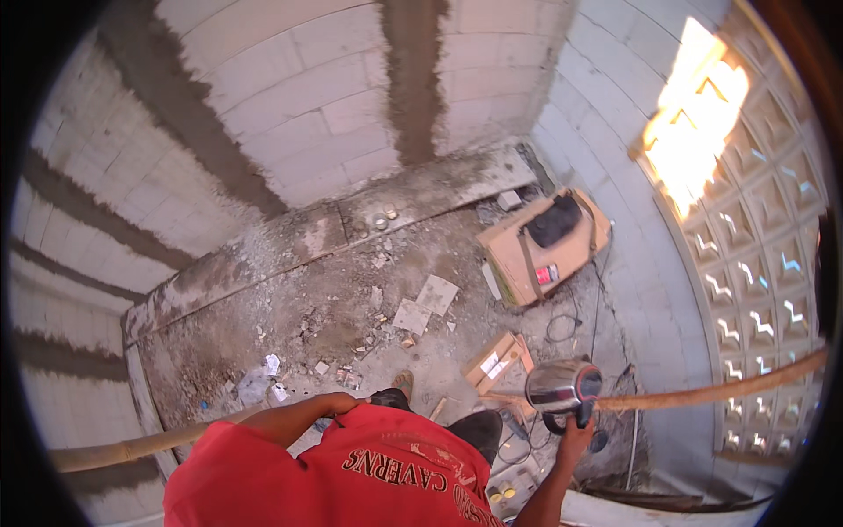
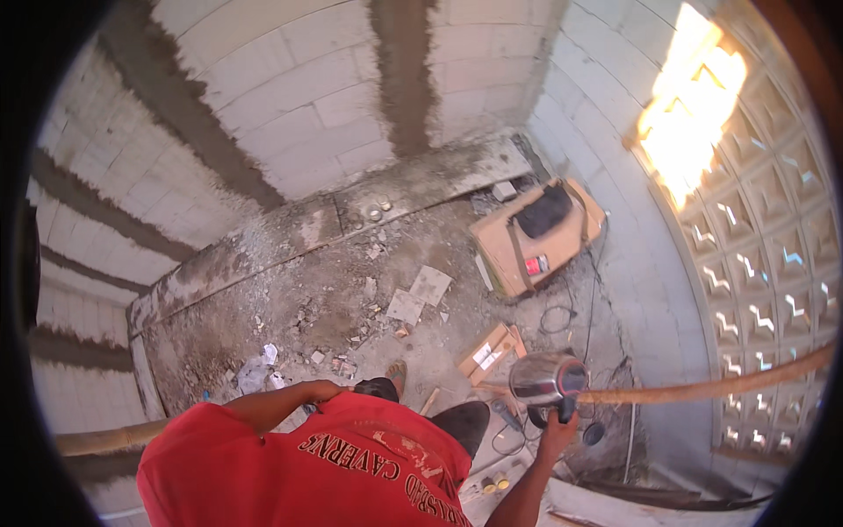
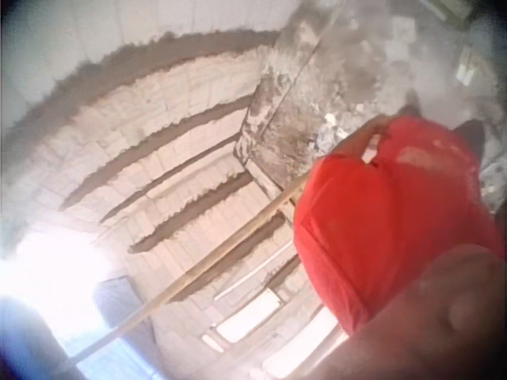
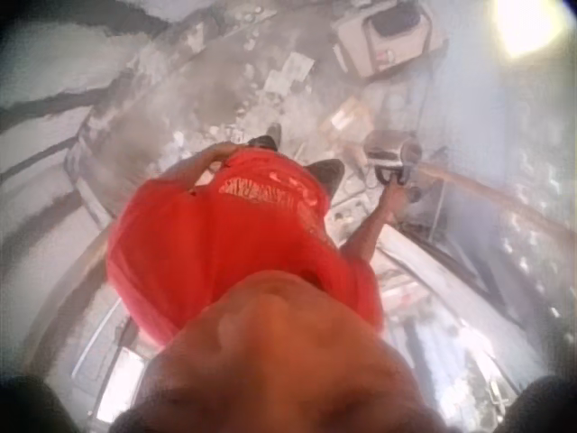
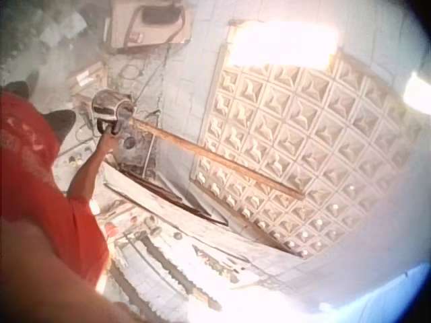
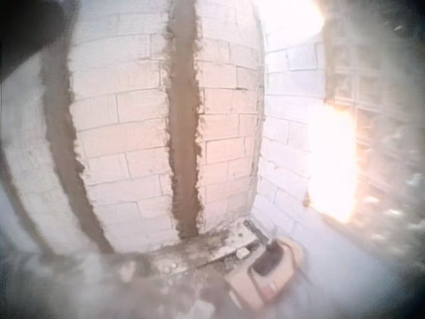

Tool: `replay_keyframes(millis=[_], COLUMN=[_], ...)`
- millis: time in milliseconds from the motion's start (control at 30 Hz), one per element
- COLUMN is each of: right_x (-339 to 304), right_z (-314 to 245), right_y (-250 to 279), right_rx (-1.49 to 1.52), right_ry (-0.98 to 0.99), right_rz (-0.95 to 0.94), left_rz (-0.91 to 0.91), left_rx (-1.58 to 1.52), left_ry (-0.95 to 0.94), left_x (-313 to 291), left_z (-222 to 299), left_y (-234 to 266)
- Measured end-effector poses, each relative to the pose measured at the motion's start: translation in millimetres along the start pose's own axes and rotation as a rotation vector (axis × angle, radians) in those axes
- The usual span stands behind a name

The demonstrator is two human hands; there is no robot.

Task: The person prepares multiple glasses of coffee by spooning ingredients from jars and then pouring hot water from a kettle into each glass while sitting on the floor of a construction site.

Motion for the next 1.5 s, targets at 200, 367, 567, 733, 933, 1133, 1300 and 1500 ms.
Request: replay_keyframes(millis=[200, 367, 567, 733, 933, 1133, 1300, 1500], right_x=[43, 67, 39, 42, 29, 17, 13, 10], right_z=[-180, -294, -355, -328, -313, -315, -302, -306], right_y=[-219, -406, -626, -799, -952, -1029, -1069, -1080], right_rx=[0.159, 0.081, -0.099, -0.199, -0.333, -0.48, -0.65, -0.745], right_ry=[0.141, 0.342, 0.385, 0.532, 0.527, 0.477, 0.569, 0.628], right_rz=[-0.369, -0.58, -0.756, -0.779, -0.897, -0.903, -0.876, -0.891], left_rz=[0.106, 0.353, 0.593, 0.746, 0.599, 0.556, 0.442, 0.458], left_rx=[0.263, -0.456, -0.265, -0.351, -0.341, -0.185, -0.149, -0.221], left_ry=[-0.304, -0.255, -0.301, 0.203, 0.559, 0.555, 0.59, 0.569], left_x=[15, 1, 86, 91, 129, 157, 163, 166], left_z=[-36, -28, -76, -45, -34, -74, -82, -91], left_y=[105, 190, 237, 303, 339, 379, 396, 397])
Point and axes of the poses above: each hand's wrist, its own x-axis towards the middle knuckle, its own y-axis out of the back of the hand, z = x × y, the point moved 8 cm from there along x, towards the middle knuckle, and after that the axes turned 3 degrees about -z, right-handed, at the moved point
